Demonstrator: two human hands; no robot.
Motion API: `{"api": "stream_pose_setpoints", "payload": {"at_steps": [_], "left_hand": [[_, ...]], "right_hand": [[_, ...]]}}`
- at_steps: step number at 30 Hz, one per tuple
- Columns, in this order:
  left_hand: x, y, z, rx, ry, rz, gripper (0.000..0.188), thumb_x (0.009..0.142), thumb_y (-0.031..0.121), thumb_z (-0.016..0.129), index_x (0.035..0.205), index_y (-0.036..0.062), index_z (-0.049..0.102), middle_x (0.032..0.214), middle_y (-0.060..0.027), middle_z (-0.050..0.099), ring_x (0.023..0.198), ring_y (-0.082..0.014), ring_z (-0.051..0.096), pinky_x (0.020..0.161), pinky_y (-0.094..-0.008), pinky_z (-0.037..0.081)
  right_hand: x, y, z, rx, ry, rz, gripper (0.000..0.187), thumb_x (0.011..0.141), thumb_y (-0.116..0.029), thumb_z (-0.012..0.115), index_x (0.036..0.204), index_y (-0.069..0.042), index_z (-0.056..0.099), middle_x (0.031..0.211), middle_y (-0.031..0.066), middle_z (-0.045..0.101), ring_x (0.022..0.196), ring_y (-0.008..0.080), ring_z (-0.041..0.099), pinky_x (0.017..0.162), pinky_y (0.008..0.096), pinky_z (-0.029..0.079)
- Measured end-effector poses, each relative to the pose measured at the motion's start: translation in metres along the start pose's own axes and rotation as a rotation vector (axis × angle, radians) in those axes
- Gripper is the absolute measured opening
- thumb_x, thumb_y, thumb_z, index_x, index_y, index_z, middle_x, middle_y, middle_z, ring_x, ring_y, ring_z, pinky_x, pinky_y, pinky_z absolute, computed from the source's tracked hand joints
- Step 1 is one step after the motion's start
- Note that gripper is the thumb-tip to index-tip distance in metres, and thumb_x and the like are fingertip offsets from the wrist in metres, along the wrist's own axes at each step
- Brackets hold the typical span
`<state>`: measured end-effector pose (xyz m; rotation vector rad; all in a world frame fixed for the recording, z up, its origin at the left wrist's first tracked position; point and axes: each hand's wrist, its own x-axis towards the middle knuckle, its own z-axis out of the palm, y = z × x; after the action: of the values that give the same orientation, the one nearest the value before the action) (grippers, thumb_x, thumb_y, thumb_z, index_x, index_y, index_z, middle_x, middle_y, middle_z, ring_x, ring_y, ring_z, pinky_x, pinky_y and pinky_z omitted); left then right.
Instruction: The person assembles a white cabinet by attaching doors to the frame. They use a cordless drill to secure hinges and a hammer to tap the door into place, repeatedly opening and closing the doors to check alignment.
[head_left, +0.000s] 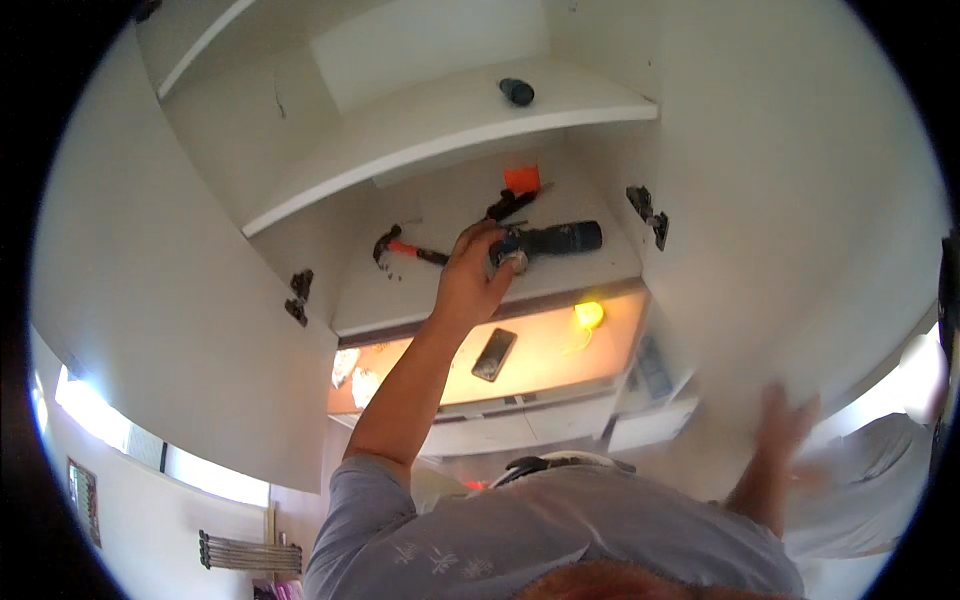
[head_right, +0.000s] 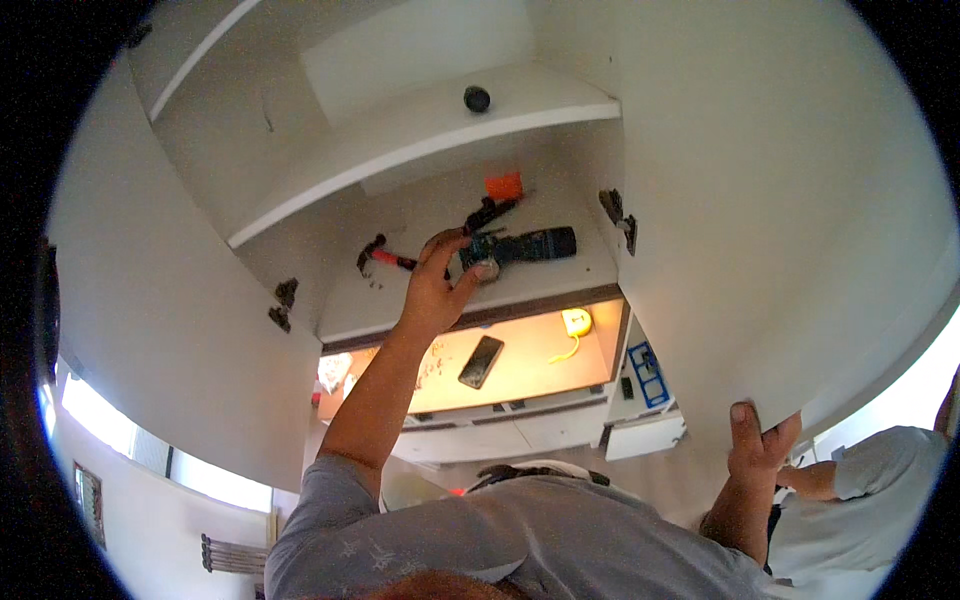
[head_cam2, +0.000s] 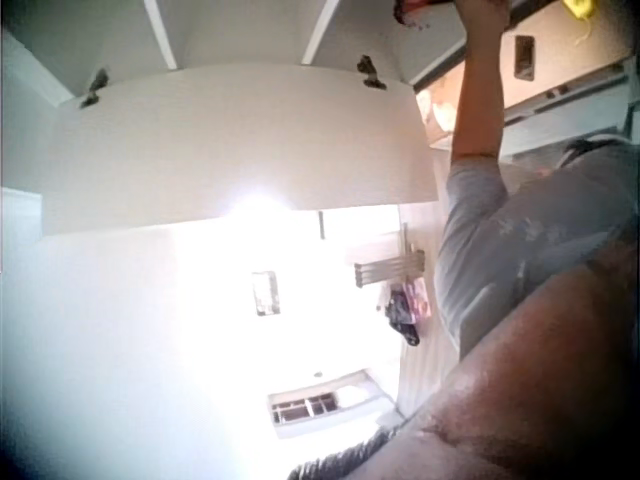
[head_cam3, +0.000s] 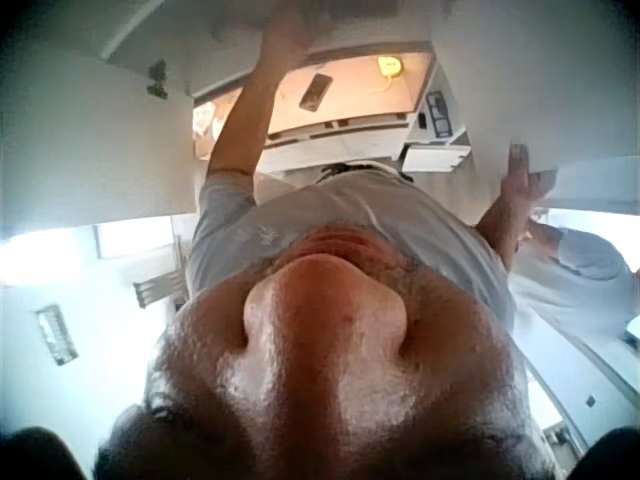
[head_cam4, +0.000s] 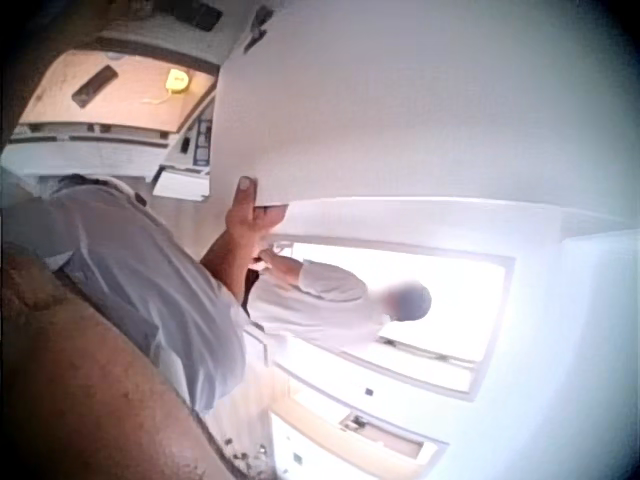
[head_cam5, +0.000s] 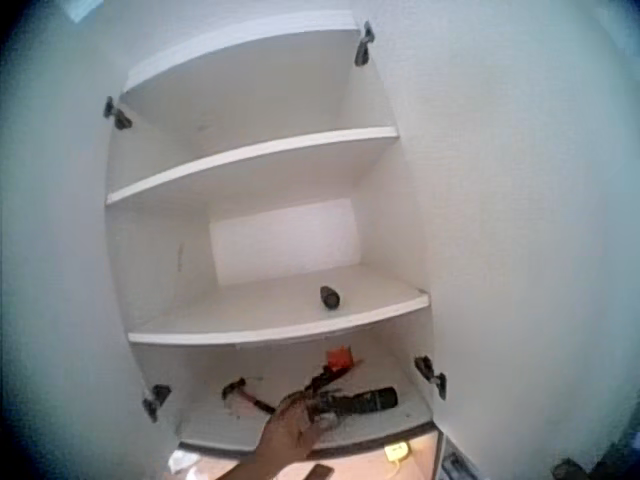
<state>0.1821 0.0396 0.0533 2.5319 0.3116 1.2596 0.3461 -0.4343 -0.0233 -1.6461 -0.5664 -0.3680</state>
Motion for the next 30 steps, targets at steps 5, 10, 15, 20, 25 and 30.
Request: {"api": "stream_pose_setpoints", "payload": {"at_steps": [5,10,15,20,25,30], "left_hand": [[0.071,0.051,-0.047,0.167,0.126,0.440,0.033,0.092,0.014,0.074,0.123,0.0068,0.066,0.131,-0.0161,0.065,0.112,-0.0317,0.068,0.095,-0.0429,0.055],[0.167,0.089,-0.054,0.319,0.187,0.356,0.049,0.093,0.031,0.074,0.136,0.0122,0.061,0.135,-0.0163,0.063,0.109,-0.0333,0.068,0.095,-0.0468,0.056],[0.223,0.071,-0.039,0.450,-0.198,0.001,0.049,0.099,0.044,0.066,0.135,0.0111,0.062,0.128,-0.0177,0.067,0.109,-0.0356,0.068,0.098,-0.0508,0.053],[0.230,0.054,-0.053,0.456,-0.239,-0.016,0.034,0.097,0.026,0.070,0.126,0.0080,0.066,0.119,-0.0169,0.072,0.107,-0.0316,0.070,0.096,-0.0462,0.054],[0.159,0.074,-0.067,-0.043,0.204,0.235,0.030,0.090,0.011,0.076,0.119,0.0076,0.067,0.121,-0.0124,0.071,0.109,-0.0226,0.070,0.090,-0.0356,0.058],[0.039,0.037,-0.046,-0.426,0.060,0.219,0.034,0.077,-0.003,0.085,0.106,0.0047,0.069,0.124,-0.0139,0.069,0.114,-0.0246,0.067,0.098,-0.0350,0.054]], "right_hand": [[0.000,-0.022,0.019,0.127,0.063,-0.011,0.049,0.086,-0.025,0.078,0.120,0.005,0.058,0.110,0.0103,0.064,0.101,0.0215,0.060,0.091,0.0363,0.047],[-0.008,-0.005,0.014,0.225,0.093,0.027,0.050,0.086,-0.027,0.078,0.120,0.005,0.060,0.111,0.0116,0.065,0.103,0.0226,0.061,0.092,0.0376,0.047],[-0.003,-0.013,0.012,0.026,0.100,-0.066,0.050,0.085,-0.031,0.082,0.114,0.004,0.063,0.106,0.0112,0.067,0.099,0.0229,0.062,0.089,0.0387,0.048],[-0.003,-0.017,0.017,0.134,0.166,-0.032,0.052,0.081,-0.036,0.086,0.110,0.003,0.066,0.104,0.0104,0.067,0.096,0.0233,0.063,0.088,0.0388,0.049],[-0.009,0.004,0.012,0.167,0.297,-0.117,0.061,0.078,-0.036,0.089,0.118,0.002,0.062,0.107,0.0085,0.066,0.099,0.0223,0.062,0.089,0.0383,0.048],[-0.019,0.025,-0.006,0.241,0.199,-0.026,0.069,0.076,-0.034,0.090,0.125,0.002,0.056,0.110,0.0087,0.063,0.100,0.0219,0.061,0.089,0.0377,0.048]]}}
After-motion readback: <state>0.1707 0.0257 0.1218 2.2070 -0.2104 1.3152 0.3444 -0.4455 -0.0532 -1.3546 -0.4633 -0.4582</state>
